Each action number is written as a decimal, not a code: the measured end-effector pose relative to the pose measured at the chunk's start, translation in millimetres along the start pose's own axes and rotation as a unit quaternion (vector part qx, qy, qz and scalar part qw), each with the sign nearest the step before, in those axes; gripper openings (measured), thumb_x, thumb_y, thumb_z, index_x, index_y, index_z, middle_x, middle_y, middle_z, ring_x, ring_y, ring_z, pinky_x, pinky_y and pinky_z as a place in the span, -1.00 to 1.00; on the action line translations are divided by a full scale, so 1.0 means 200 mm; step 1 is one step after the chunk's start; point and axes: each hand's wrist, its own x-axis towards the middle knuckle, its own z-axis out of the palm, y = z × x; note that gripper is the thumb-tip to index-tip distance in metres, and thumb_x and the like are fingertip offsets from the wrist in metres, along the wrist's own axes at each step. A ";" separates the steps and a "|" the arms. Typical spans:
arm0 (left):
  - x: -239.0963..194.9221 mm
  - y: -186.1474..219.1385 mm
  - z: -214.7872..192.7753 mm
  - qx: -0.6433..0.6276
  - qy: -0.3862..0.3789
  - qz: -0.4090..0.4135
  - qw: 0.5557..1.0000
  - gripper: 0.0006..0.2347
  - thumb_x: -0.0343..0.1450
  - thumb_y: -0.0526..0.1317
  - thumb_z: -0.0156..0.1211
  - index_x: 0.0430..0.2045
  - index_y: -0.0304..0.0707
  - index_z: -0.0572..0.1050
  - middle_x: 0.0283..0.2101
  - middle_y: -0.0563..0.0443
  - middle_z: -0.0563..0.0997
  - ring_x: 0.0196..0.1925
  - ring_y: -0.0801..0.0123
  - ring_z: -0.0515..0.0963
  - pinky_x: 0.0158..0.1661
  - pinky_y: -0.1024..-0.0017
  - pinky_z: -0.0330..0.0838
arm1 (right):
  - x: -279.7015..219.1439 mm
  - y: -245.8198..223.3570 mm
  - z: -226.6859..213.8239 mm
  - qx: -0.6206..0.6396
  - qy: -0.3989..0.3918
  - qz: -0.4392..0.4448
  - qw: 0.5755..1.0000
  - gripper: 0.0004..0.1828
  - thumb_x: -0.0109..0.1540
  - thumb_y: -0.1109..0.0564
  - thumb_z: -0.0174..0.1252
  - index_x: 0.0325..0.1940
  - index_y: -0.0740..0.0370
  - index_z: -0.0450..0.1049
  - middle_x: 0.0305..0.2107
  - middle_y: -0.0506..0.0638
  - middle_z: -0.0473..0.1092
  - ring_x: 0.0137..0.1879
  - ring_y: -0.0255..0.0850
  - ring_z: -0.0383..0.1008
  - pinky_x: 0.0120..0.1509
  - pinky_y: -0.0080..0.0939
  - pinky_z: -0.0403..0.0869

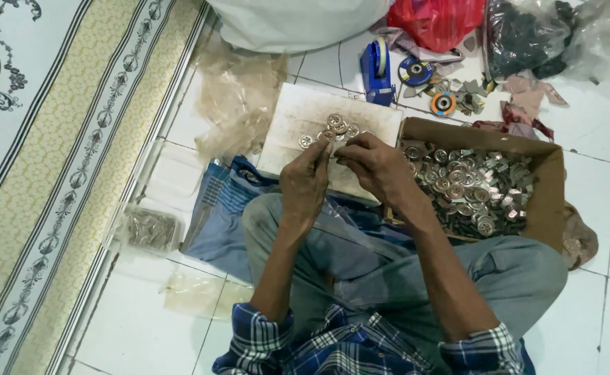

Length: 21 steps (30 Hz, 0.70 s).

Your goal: The person is sitting on the floor, sorting and assembling small circular metal components, placing them into a cardboard box.

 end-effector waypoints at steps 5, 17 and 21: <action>0.00 0.02 -0.01 -0.006 -0.005 -0.002 1.000 -0.88 0.49 -0.29 0.21 -0.17 -0.20 0.65 -0.37 -0.31 0.68 -0.16 -0.18 0.65 -0.32 0.09 0.58 | 0.02 0.06 0.10 -0.090 -0.007 -0.020 0.996 -0.83 0.25 0.21 0.31 -0.07 0.10 0.59 -0.20 0.09 0.48 -0.15 0.18 0.60 -0.19 0.11 0.61; 0.07 -0.03 -0.07 -0.004 0.011 -0.014 1.000 -0.89 0.50 -0.22 0.21 -0.27 -0.17 0.67 -0.45 -0.18 0.69 -0.26 -0.02 0.72 -0.30 0.17 0.59 | -0.21 0.82 0.42 0.011 0.072 0.247 0.966 -0.68 0.28 0.20 0.22 0.12 0.29 0.53 -0.17 0.26 0.47 -0.06 0.22 0.56 -0.13 0.19 0.54; 0.02 -0.06 -0.08 -0.003 0.019 -0.023 1.000 -0.87 0.51 -0.20 0.22 -0.25 -0.23 0.66 -0.45 -0.22 0.70 -0.28 -0.06 0.71 -0.32 0.17 0.60 | -0.16 0.92 0.60 -0.063 0.010 0.286 0.956 -0.19 0.07 0.01 0.46 0.28 0.50 0.37 0.03 0.60 0.34 0.14 0.56 0.44 0.17 0.47 0.43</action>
